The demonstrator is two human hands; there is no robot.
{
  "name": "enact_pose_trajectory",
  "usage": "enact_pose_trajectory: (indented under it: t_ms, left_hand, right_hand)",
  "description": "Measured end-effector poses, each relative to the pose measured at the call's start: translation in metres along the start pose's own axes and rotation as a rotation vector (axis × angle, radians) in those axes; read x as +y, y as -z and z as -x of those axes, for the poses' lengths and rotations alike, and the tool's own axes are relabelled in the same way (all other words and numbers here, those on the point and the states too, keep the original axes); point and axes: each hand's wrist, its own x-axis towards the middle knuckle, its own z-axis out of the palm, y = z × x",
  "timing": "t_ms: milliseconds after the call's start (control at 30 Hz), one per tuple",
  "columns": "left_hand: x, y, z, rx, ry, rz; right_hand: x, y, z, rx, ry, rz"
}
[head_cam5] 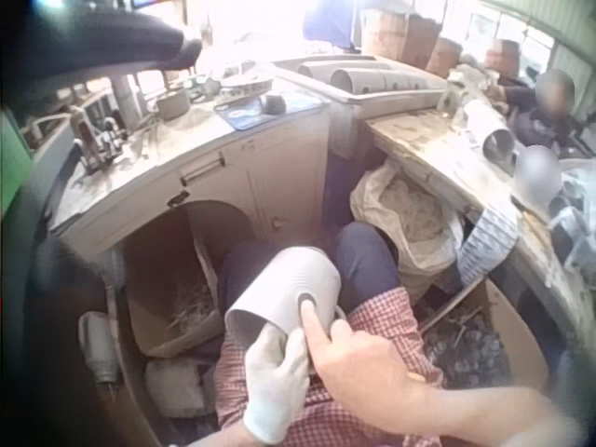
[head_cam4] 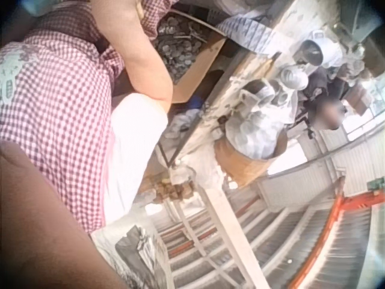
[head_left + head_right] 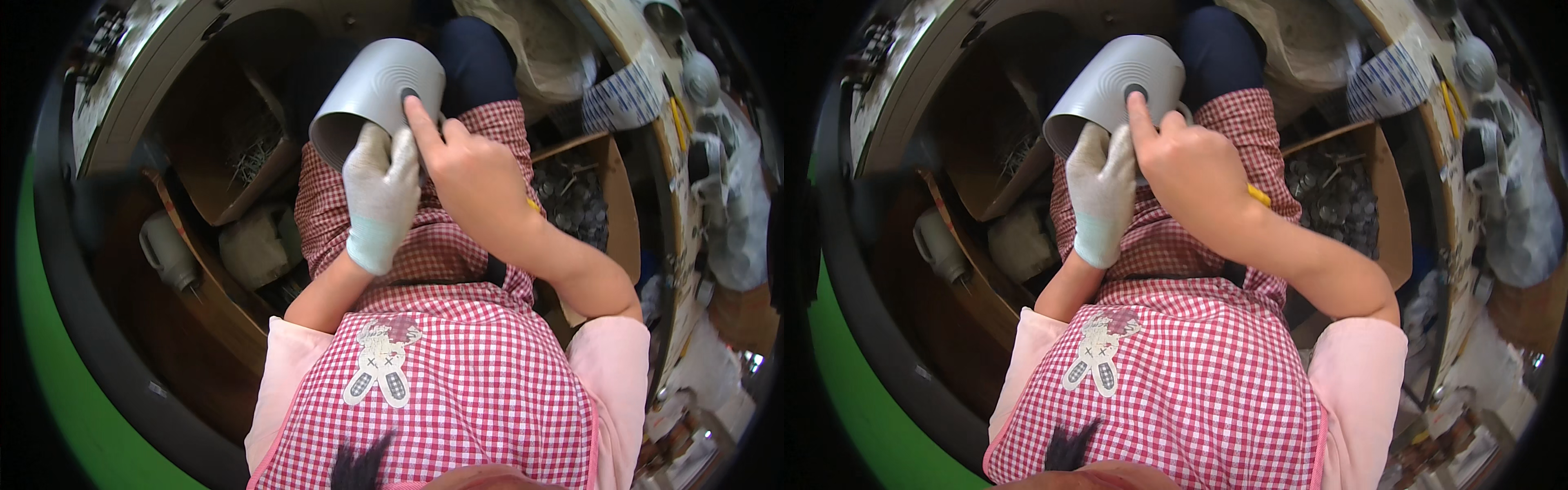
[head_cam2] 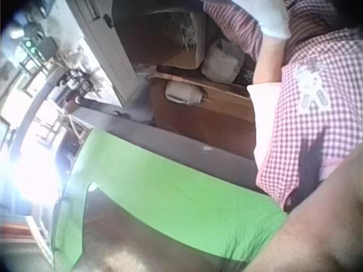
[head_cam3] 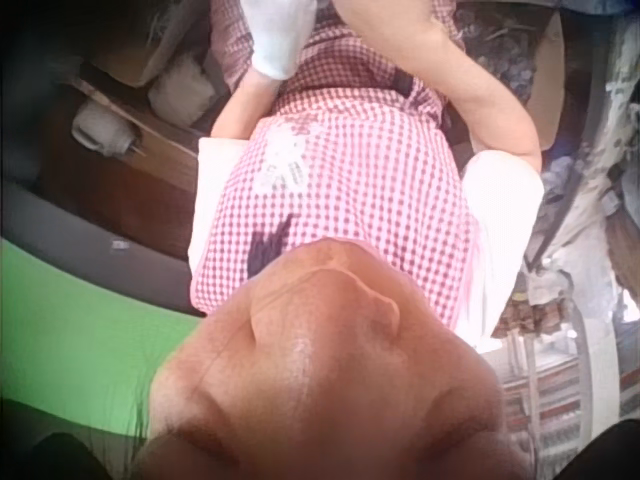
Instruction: The person sits on the floor and repeatedly inserts small dark circular pieces into the opening of a white ceramic jug. They use a yellow-handled tool to press the pieces in, then place the jug aside and pick up another one to repeat the process.
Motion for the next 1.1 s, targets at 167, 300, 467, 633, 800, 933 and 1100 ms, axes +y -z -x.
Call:
enact_pose_trajectory:
  t_ms: [167,300,467,633,800,933,1100]
  left_hand:
    - [-0.001,0.023,-0.002,-0.012,0.08,0.282]
    - [0.001,0.05,0.005,0.035,0.085,0.498]
    - [-0.001,0.064,0.002,0.008,-0.012,0.493]
    - [-0.011,0.06,-0.022,0.061,0.021,0.509]
    - [-0.009,0.051,-0.032,0.115,-0.03,0.455]
    - [-0.012,0.06,-0.037,0.097,0.029,0.378]
    - [-0.057,0.077,-0.058,0.211,-0.364,0.341]
  right_hand:
    - [0.053,0.001,-0.022,0.24,-0.076,-0.955]
    - [0.112,0.0,-0.038,0.38,-0.603,-1.343]
    - [0.12,-0.007,-0.044,0.044,-0.567,-1.505]
    - [0.089,-0.007,-0.041,0.254,-0.432,-1.224]
    - [0.081,-0.008,-0.04,0.416,-0.397,-1.233]
    - [0.096,-0.001,-0.044,0.343,-0.518,-1.4]
    - [0.107,0.005,-0.054,0.25,-0.509,-1.55]
